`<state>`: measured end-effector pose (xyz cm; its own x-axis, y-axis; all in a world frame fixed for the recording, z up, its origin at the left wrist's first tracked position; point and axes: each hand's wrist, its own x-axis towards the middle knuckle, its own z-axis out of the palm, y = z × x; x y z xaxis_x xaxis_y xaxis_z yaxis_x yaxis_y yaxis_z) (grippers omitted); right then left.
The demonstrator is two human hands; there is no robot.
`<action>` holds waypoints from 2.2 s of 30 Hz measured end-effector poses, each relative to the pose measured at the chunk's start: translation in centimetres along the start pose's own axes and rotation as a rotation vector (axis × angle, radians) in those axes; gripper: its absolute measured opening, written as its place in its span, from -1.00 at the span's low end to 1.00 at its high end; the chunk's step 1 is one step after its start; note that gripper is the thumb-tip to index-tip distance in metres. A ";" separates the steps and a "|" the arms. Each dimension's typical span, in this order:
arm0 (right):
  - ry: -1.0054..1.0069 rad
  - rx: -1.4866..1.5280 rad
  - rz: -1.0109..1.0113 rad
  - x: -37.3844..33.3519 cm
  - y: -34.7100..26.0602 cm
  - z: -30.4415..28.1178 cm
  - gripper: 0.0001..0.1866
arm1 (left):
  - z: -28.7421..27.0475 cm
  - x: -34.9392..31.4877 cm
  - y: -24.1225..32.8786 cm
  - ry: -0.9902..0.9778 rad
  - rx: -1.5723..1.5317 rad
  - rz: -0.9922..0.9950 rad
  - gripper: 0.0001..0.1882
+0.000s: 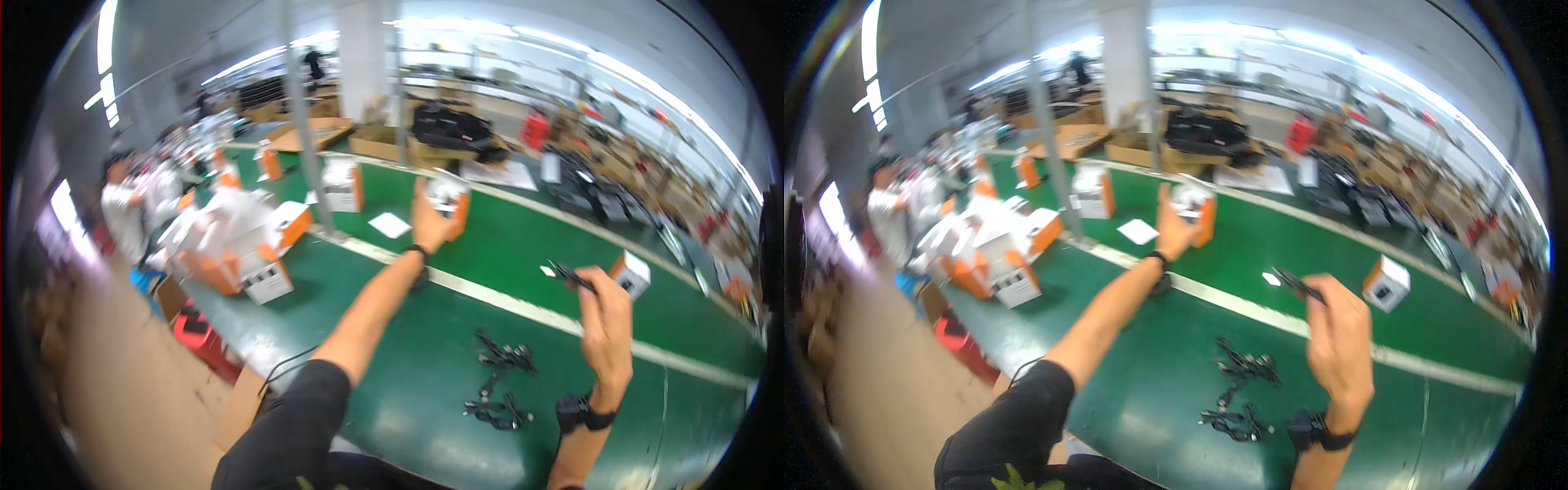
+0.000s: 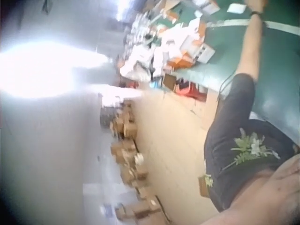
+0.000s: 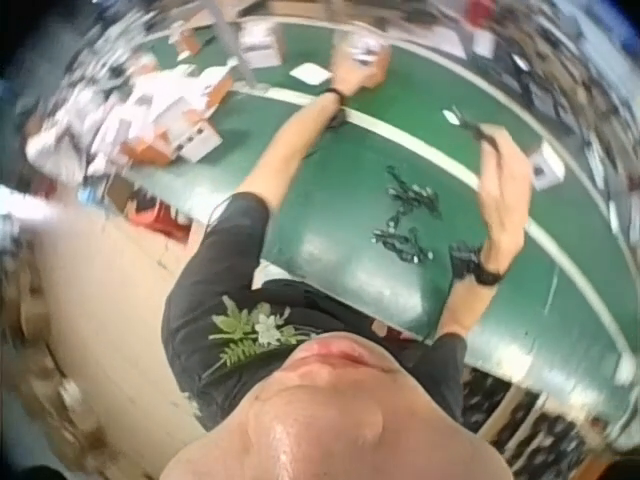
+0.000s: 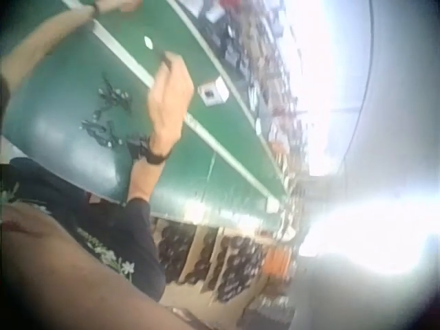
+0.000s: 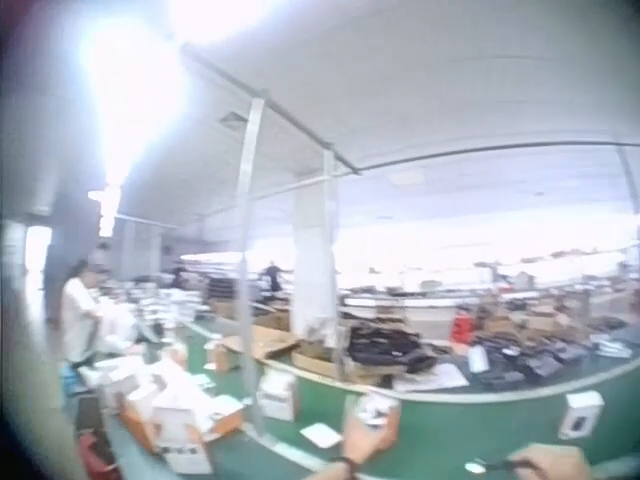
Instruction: Packing small electronic devices and USB cables into retail boxes on an assembly line.
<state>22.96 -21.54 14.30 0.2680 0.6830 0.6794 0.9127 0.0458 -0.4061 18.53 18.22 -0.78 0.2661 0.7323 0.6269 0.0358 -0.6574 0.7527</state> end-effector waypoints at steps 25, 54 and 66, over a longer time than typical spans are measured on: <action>-0.406 0.385 -0.493 -2.4 -10.0 7.3 -0.59 | -26.9 -25.0 15.2 -0.190 0.095 -0.061 0.25; -0.402 -0.251 -0.392 -7.2 -11.2 15.3 -0.63 | -23.4 -24.8 13.0 -0.178 -0.880 -0.506 -0.30; -0.067 -0.002 -0.541 -10.5 -9.1 17.2 -0.71 | -24.5 -23.5 11.5 -0.398 -0.513 -0.195 -0.71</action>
<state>6.51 -16.59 0.34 -0.2599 0.6076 0.7505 0.9154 0.4023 -0.0087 -10.86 -2.15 -1.91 0.6389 0.6429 0.4224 -0.3166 -0.2807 0.9061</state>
